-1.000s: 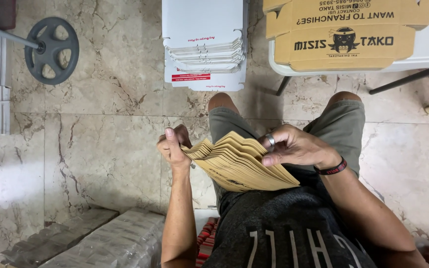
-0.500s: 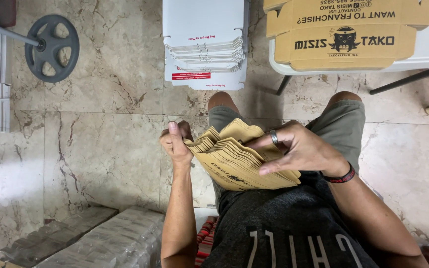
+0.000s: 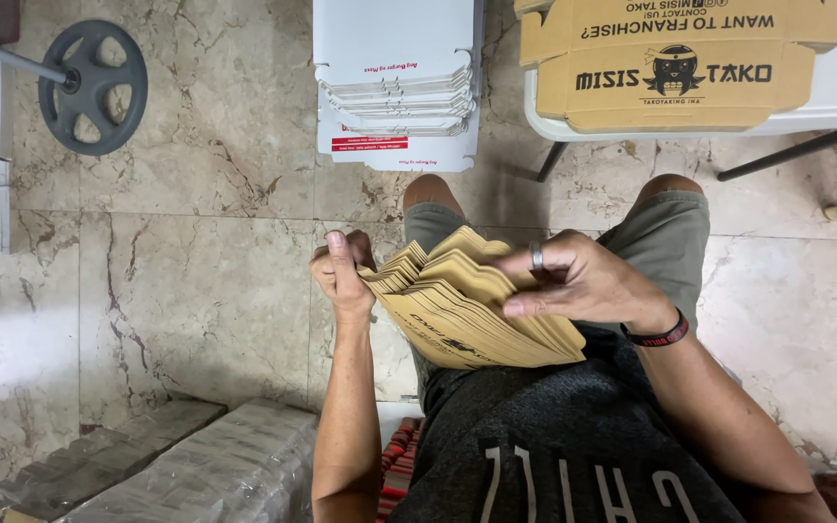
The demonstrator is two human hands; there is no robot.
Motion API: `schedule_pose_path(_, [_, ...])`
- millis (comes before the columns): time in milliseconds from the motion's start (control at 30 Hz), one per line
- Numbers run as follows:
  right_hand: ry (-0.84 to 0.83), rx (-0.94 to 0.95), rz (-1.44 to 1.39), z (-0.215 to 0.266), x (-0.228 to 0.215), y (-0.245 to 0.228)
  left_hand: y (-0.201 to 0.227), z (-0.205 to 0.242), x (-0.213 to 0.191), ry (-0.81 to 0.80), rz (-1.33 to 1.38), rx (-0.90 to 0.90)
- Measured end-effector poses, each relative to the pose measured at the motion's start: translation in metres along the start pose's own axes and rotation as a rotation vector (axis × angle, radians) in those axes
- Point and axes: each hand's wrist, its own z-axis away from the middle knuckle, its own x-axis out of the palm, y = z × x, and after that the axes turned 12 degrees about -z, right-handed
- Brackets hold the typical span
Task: The person sits on the floor and repeatedly picks up stacks of flat cardboard boxes, fans them out, and places them on a white table. The person handles both brown and white boxes, stacking them in piles on the table surface.
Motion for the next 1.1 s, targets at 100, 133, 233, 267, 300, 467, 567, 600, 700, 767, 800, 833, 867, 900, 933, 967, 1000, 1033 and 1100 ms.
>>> schedule_pose_path(100, [0.017,-0.039,0.033,0.009,-0.003,0.019,0.002,-0.001,0.006,0.01,0.005,0.001])
schedule_pose_path(133, [0.032,-0.054,0.06,0.015,-0.003,0.027,0.003,0.0,0.006,0.01,0.002,-0.006])
schedule_pose_path(233, [-0.005,0.024,0.063,0.015,-0.008,0.016,0.0,-0.001,0.009,0.002,-0.02,0.001])
schedule_pose_path(267, [-0.008,0.023,0.063,0.009,-0.005,0.005,0.0,-0.002,0.009,0.004,-0.021,0.003])
schedule_pose_path(300, [-0.04,0.051,0.092,0.005,0.0,-0.007,0.001,-0.002,0.008,-0.012,-0.028,-0.001])
schedule_pose_path(467, [-0.069,0.099,0.054,0.002,-0.003,0.002,-0.002,0.001,0.005,-0.03,-0.014,0.0])
schedule_pose_path(567, [-0.084,0.065,-0.063,0.004,-0.005,0.012,0.0,-0.001,0.006,-0.033,-0.007,-0.009])
schedule_pose_path(600, [-0.089,0.053,-0.07,0.004,-0.005,0.014,-0.001,0.0,0.005,-0.036,-0.004,-0.01])
schedule_pose_path(700, [-0.098,0.043,-0.088,0.004,-0.005,0.018,-0.001,0.0,0.004,-0.043,0.0,-0.003])
schedule_pose_path(767, [-0.102,0.046,-0.098,0.004,-0.006,0.018,-0.003,0.0,0.003,-0.047,0.001,0.006])
schedule_pose_path(800, [-0.105,0.066,-0.093,0.004,-0.007,0.017,-0.005,0.001,0.002,-0.053,0.012,0.005])
schedule_pose_path(833, [-0.108,0.085,-0.087,0.004,-0.007,0.015,-0.008,0.002,0.001,-0.058,0.025,0.005])
schedule_pose_path(867, [-0.108,0.085,-0.086,0.003,-0.009,0.017,-0.008,0.001,0.001,-0.058,0.025,0.005])
schedule_pose_path(900, [-0.117,0.066,-0.098,0.003,-0.01,0.02,-0.008,0.002,0.0,-0.061,0.02,0.001])
schedule_pose_path(933, [-0.126,0.048,-0.111,0.002,-0.011,0.022,-0.008,0.002,0.0,-0.064,0.015,-0.002])
schedule_pose_path(967, [-0.126,0.048,-0.11,0.006,-0.012,0.026,-0.009,0.002,0.001,-0.064,0.015,-0.002])
schedule_pose_path(1000, [-0.109,0.034,-0.082,0.01,-0.014,0.031,-0.009,0.002,0.002,-0.063,0.021,0.001])
schedule_pose_path(1033, [-0.094,0.019,-0.056,0.014,-0.015,0.035,-0.01,0.002,0.003,-0.061,0.024,0.004])
schedule_pose_path(1100, [-0.072,-0.003,-0.015,0.02,-0.016,0.041,-0.004,-0.001,0.006,-0.065,0.018,0.007])
